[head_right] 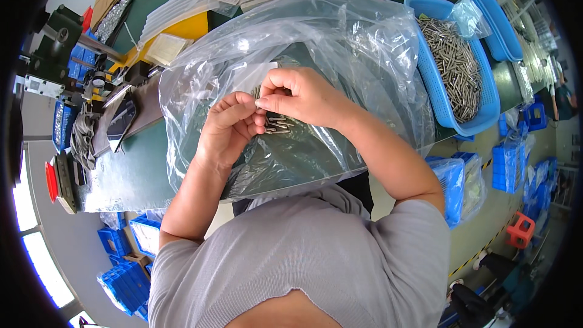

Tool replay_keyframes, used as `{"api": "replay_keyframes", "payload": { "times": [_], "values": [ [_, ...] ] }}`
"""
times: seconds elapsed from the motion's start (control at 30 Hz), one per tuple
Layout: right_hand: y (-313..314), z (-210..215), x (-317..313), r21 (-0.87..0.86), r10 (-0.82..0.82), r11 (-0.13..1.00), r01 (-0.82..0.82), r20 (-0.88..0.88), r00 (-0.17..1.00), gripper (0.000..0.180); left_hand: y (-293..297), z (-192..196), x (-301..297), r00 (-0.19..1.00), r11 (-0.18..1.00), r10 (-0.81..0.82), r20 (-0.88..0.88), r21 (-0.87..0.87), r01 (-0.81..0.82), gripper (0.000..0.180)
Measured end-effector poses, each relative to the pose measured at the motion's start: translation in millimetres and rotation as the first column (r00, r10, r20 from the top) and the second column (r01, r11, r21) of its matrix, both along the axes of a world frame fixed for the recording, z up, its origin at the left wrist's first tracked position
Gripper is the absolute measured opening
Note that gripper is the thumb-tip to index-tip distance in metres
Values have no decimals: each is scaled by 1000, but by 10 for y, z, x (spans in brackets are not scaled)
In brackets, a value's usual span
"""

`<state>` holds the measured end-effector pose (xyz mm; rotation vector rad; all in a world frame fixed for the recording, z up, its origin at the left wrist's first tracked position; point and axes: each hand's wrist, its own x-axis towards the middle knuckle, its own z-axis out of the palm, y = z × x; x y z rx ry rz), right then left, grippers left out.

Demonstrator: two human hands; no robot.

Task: Inspecting and sorting small metal pins at a manufacturing workbench.

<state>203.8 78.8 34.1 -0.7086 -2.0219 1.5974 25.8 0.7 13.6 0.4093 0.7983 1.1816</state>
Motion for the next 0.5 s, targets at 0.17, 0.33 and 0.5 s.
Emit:
{"api": "replay_keyframes", "payload": {
  "times": [0.17,0.33,0.5],
  "values": [
    [-23,-115,-50,-131,-10,991,2,-58,998,11,8,-8,-5,998,1000,5,57,5,-5,6],
    [-1,-127,-40,-69,-24,997,20,-61,998,10,18,-12,-3,999,1000,19,47,-25,-18,5],
    [173,-52,81,-631,-292,776,1,-358,887,16,8,1,-37,996,997,81,33,-11,-81,4]
  ]
}}
